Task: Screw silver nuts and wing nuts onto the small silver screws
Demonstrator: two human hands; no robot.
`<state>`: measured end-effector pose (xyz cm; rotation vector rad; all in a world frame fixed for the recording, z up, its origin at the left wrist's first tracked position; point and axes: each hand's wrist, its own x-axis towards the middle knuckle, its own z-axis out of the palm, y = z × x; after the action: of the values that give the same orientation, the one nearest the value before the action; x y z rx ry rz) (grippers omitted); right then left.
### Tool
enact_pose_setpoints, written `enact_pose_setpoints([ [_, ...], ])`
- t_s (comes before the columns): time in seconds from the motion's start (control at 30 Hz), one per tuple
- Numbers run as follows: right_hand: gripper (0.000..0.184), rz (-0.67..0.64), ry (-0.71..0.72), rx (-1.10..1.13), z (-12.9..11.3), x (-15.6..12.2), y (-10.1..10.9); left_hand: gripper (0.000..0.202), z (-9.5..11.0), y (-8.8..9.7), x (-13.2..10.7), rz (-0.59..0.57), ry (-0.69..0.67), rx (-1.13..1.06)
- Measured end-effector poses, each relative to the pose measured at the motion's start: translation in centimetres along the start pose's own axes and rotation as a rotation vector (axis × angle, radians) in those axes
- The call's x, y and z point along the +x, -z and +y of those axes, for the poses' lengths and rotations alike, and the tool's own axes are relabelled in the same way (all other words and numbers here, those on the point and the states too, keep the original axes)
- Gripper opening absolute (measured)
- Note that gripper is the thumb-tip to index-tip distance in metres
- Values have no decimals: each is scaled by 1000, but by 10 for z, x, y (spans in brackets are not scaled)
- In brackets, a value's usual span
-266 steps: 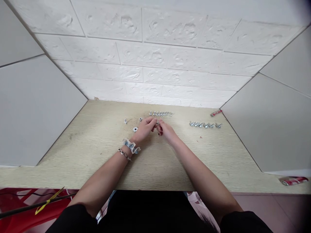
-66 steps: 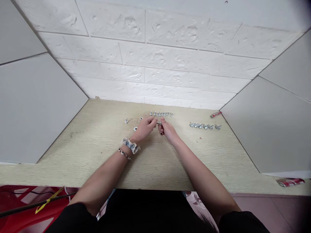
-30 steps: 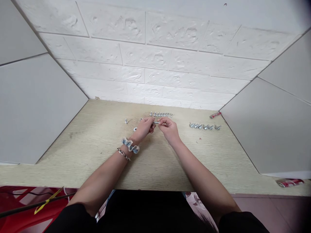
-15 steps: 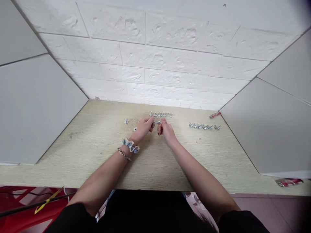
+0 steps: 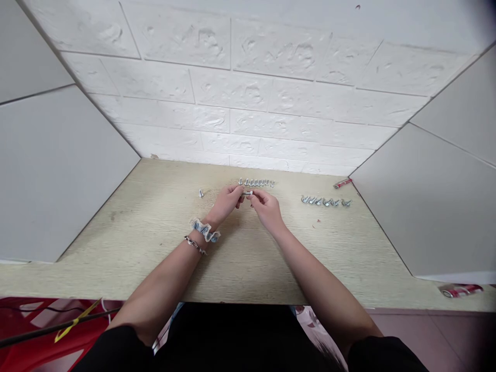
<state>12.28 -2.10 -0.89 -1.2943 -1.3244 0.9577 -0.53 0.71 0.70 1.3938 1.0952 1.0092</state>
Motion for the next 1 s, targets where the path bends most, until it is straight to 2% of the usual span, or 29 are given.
enact_pose_setpoints([
  [0.3, 26, 3, 182, -48, 1, -2, 1, 23, -4, 0, 1, -61, 73, -202],
  [0.47, 26, 7, 121, 7, 2, -1, -2, 21, -5, -2, 1, -41, 120, -247],
  [0.67, 31, -8, 34, 104, 1, -2, -3, 23, -3, -2, 0, -8, 83, -131],
  [0.8, 29, 43, 53, 147, 1, -1, -1, 23, -1, -3, -1, 2, 77, -104],
  [0.9, 35, 92, 83, 205, 4, 2, 0, 22, 0, -1, -1, 32, 96, -165],
  [1.0, 34, 109, 68, 227, 9, 4, 0, 19, 4, 5, 1, 79, 78, -346],
])
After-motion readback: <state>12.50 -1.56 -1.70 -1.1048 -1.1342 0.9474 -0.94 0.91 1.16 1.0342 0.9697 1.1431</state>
